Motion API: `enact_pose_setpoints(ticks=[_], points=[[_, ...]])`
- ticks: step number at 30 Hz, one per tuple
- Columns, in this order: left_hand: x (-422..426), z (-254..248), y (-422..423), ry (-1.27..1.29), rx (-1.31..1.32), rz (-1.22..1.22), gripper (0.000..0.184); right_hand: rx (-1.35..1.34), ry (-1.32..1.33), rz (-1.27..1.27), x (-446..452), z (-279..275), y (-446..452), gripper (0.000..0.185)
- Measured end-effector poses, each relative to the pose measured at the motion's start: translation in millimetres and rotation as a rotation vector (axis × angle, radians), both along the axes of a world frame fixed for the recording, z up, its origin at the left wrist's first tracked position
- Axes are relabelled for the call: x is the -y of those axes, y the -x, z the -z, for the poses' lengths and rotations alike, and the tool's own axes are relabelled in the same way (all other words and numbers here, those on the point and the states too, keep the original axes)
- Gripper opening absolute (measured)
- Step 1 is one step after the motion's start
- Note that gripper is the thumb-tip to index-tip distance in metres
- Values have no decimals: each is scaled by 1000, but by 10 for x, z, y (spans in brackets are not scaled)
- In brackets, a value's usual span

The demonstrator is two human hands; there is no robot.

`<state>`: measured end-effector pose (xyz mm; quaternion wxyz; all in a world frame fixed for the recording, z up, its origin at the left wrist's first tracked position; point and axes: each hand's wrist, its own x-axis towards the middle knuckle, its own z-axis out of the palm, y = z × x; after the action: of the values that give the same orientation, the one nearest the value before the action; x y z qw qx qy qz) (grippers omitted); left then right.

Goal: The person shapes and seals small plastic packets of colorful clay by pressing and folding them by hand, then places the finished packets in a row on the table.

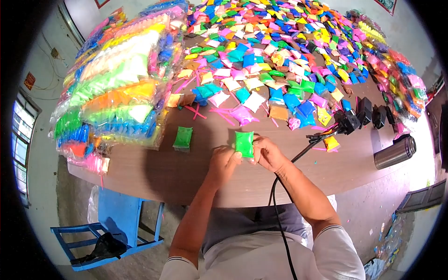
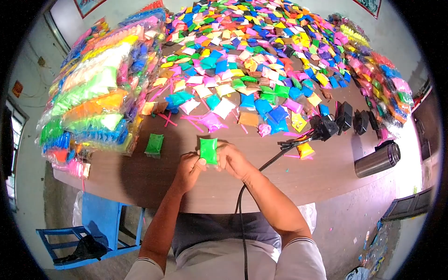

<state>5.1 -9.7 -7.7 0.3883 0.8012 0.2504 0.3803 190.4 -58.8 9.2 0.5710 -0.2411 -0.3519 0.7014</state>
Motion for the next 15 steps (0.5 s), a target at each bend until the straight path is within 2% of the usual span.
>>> enact_pose_setpoints(ticks=[2, 6, 8, 12, 14, 15], points=[[4, 0, 6, -7, -11, -8, 31, -72, 98, -45, 12, -153, 28, 40], [6, -55, 12, -13, -44, 4, 31, -24, 28, -30, -9, -65, 8, 42], [7, -52, 10, -8, -53, 7, 32, -15, 105, -17, -6, -68, 12, 43], [5, -87, 4, -49, -92, 14, 33, -55, 111, -55, -9, 32, -31, 39], [15, -89, -1, -54, -81, 1, 32, 211, 139, 92, 39, -52, 11, 28], [19, -86, -1, -59, -71, -10, 32, 210, 140, 91, 37, -33, 40, 28]])
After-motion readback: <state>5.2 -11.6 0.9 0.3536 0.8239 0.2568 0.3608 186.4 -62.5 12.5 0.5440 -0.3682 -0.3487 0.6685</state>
